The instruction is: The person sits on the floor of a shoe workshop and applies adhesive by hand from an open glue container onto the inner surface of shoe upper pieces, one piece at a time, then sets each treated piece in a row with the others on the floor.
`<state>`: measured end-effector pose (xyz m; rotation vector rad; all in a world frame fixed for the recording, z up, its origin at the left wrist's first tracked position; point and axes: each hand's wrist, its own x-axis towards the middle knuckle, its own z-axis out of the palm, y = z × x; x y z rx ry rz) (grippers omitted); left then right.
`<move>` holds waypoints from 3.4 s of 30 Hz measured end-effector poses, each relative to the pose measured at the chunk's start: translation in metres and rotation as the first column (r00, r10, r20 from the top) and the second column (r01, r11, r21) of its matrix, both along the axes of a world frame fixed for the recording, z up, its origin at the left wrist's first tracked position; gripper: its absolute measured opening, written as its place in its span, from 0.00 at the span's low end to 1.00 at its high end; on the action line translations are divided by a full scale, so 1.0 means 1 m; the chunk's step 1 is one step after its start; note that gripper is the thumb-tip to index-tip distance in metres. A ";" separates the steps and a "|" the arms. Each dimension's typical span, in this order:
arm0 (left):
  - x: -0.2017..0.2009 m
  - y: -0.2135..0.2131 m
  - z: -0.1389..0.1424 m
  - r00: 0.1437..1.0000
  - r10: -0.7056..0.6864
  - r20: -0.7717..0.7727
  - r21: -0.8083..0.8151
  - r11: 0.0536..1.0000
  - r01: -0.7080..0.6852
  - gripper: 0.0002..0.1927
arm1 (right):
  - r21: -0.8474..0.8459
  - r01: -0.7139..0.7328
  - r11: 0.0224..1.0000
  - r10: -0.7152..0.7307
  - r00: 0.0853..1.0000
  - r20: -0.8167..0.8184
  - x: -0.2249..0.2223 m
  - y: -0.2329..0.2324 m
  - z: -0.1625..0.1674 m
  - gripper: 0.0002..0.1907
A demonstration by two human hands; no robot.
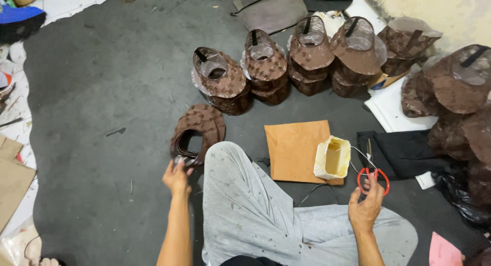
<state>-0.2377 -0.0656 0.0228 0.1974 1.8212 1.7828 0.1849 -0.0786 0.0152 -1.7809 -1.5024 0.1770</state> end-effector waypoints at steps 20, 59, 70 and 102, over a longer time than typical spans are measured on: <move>0.161 0.007 0.013 0.498 -0.846 0.190 0.585 0.505 0.635 0.20 | 0.116 -0.195 0.974 0.225 0.769 -0.598 0.000 0.012 0.033 0.31; 0.189 0.021 0.002 0.344 -0.927 0.149 0.412 0.375 0.831 0.12 | 0.002 -0.613 0.790 0.582 0.748 -0.319 0.001 0.025 0.069 0.44; 0.190 0.014 0.016 0.343 -0.930 0.130 0.419 0.365 0.831 0.13 | 0.060 -0.690 0.721 0.692 0.714 -0.106 -0.025 0.011 0.094 0.49; 0.189 -0.014 0.003 0.229 -0.915 0.333 0.505 0.378 0.776 0.30 | -0.538 -0.161 0.828 0.398 0.843 0.361 -0.018 0.078 0.049 0.35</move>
